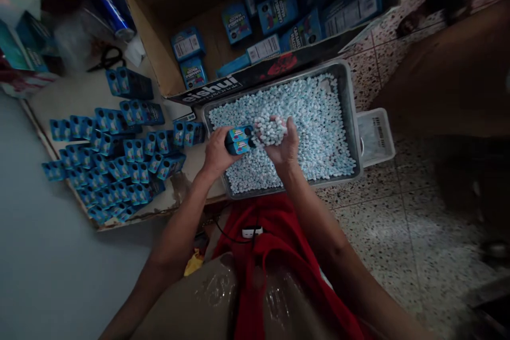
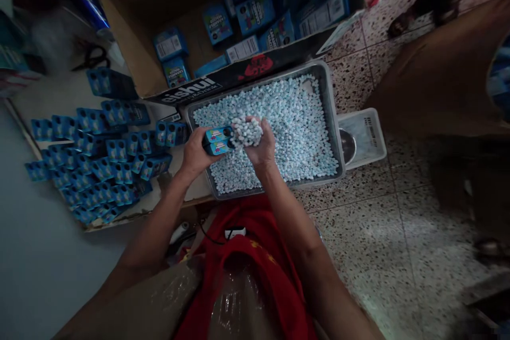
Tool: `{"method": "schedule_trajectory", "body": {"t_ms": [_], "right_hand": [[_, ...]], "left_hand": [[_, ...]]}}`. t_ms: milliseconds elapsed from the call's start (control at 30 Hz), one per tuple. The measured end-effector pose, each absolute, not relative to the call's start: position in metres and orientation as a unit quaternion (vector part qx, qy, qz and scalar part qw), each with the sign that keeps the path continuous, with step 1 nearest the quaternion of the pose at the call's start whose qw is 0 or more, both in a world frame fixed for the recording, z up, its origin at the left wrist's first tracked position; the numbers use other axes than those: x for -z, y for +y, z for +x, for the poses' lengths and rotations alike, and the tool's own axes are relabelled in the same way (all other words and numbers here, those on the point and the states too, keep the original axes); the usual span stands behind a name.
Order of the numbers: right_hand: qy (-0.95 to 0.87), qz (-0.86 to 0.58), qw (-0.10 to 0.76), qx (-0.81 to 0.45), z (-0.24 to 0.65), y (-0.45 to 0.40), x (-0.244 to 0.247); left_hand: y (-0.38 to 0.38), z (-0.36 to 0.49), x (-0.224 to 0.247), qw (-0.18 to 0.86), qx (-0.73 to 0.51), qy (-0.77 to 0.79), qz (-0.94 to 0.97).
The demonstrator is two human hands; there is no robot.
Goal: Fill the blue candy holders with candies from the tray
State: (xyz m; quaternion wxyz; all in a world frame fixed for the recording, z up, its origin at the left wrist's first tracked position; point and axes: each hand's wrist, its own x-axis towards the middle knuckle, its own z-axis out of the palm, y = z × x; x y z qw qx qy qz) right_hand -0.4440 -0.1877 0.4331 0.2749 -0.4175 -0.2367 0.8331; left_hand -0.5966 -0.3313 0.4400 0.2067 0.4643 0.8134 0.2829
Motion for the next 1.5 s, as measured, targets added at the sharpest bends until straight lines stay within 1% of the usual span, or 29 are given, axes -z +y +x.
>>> {"method": "schedule_trajectory", "body": {"t_ms": [67,167,267,333,433,533,600,733,833,967,1100,1267,1367,1433,1500], "right_hand": [[-0.215,-0.392,0.326,-0.833,-0.454,-0.195,-0.454],[-0.292,-0.396,0.393,-0.777,-0.462,-0.201,-0.483],[-0.407,-0.403,0.429,-0.699,-0.460,-0.201,-0.504],[-0.450,-0.421,0.440,-0.654,-0.456,-0.198,-0.515],[-0.444,-0.442,0.463,-0.627,-0.452,-0.189,-0.526],[-0.383,-0.422,0.483,-0.665,-0.449,-0.180,-0.531],[-0.349,-0.415,0.481,-0.689,-0.446,-0.175,-0.534],[-0.322,-0.441,0.456,-0.702,-0.445,-0.169,-0.540],[-0.325,-0.430,0.446,-0.715,-0.446,-0.168,-0.540],[-0.401,-0.404,0.436,-0.698,-0.450,-0.173,-0.530],[-0.468,-0.408,0.408,-0.670,-0.453,-0.183,-0.517],[-0.497,-0.379,0.370,-0.687,-0.443,-0.188,-0.512],[-0.539,-0.419,0.368,-0.631,-0.421,-0.170,-0.499],[-0.595,-0.472,0.357,-0.544,-0.406,-0.146,-0.478],[-0.685,-0.500,0.305,-0.434,-0.398,-0.120,-0.449]], "left_hand": [[-0.330,-0.596,-0.446,0.212,-0.276,0.812,0.468],[-0.324,-0.588,-0.456,0.218,-0.293,0.802,0.472],[-0.314,-0.576,-0.461,0.215,-0.336,0.788,0.469],[-0.307,-0.569,-0.459,0.221,-0.368,0.765,0.479],[-0.299,-0.564,-0.448,0.243,-0.425,0.709,0.507],[-0.295,-0.562,-0.436,0.250,-0.458,0.695,0.495],[-0.293,-0.562,-0.432,0.254,-0.455,0.701,0.487],[-0.293,-0.566,-0.434,0.224,-0.452,0.730,0.461],[-0.297,-0.568,-0.435,0.259,-0.442,0.728,0.456],[-0.297,-0.564,-0.434,0.267,-0.467,0.724,0.431],[-0.291,-0.559,-0.431,0.271,-0.453,0.741,0.415],[-0.289,-0.565,-0.426,0.275,-0.456,0.748,0.395],[-0.295,-0.573,-0.423,0.281,-0.513,0.725,0.365],[-0.299,-0.577,-0.422,0.300,-0.546,0.687,0.373],[-0.303,-0.577,-0.421,0.329,-0.548,0.663,0.388]]}}
